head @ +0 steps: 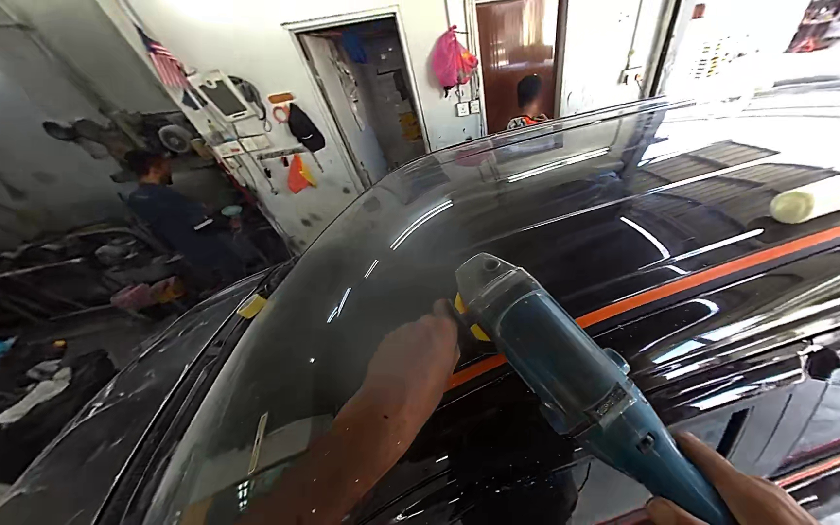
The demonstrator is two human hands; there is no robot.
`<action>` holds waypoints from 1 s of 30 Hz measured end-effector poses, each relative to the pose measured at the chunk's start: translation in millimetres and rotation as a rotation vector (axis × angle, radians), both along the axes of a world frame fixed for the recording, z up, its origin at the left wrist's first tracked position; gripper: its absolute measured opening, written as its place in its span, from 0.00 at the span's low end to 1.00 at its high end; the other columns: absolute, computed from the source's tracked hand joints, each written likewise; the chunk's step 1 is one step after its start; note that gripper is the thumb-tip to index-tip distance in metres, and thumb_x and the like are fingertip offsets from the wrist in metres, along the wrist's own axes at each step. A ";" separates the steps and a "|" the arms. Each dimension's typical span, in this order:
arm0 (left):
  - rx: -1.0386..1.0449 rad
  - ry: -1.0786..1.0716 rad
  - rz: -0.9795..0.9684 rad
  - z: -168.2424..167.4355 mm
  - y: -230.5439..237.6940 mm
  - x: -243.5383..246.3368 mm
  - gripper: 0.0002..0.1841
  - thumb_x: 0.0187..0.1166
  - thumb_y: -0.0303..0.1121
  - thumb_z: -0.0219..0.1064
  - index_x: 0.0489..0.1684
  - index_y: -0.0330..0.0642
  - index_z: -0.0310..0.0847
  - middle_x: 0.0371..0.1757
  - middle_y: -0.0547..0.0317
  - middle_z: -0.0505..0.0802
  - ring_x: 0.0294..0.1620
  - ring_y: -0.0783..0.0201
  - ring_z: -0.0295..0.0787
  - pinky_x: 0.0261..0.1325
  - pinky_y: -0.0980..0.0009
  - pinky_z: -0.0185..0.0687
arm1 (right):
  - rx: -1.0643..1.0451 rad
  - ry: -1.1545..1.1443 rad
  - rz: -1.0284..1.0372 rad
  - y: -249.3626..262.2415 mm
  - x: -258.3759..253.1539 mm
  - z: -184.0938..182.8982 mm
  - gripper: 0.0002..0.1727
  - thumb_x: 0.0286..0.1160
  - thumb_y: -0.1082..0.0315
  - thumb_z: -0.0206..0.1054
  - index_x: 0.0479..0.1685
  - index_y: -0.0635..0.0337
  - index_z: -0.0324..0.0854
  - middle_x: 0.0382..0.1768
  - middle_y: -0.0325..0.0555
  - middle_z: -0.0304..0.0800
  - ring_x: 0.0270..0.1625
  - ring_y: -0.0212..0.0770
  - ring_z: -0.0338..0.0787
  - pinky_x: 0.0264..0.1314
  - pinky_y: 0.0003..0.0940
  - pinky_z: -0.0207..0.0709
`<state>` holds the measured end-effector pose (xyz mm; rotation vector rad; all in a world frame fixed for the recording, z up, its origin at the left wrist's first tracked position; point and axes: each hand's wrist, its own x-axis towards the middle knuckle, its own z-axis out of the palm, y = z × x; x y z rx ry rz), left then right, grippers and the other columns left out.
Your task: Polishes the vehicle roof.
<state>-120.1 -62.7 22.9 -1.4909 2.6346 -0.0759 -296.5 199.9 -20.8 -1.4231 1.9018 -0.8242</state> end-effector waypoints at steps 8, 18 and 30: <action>-0.076 -0.042 -0.203 20.1 5.2 -106.8 0.18 0.86 0.40 0.64 0.64 0.39 0.72 0.41 0.46 0.91 0.45 0.44 0.94 0.47 0.48 0.88 | -0.099 -0.110 -0.159 25.8 -60.3 -11.6 0.29 0.85 0.39 0.58 0.63 0.56 0.74 0.26 0.44 0.85 0.22 0.43 0.88 0.25 0.47 0.86; -0.070 -0.013 -0.433 35.0 22.9 -240.9 0.19 0.84 0.34 0.66 0.66 0.32 0.73 0.50 0.36 0.91 0.51 0.37 0.92 0.51 0.40 0.87 | -0.178 -0.220 -0.414 54.4 -141.4 -26.5 0.29 0.75 0.28 0.59 0.53 0.43 0.78 0.18 0.44 0.83 0.10 0.43 0.82 0.09 0.40 0.79; -0.071 0.006 -0.561 46.9 40.8 -323.9 0.18 0.83 0.32 0.66 0.65 0.33 0.73 0.55 0.36 0.90 0.58 0.38 0.90 0.55 0.41 0.85 | -0.188 -0.243 -0.492 71.4 -195.7 -7.5 0.27 0.73 0.33 0.62 0.51 0.47 0.80 0.18 0.48 0.82 0.11 0.43 0.83 0.11 0.36 0.80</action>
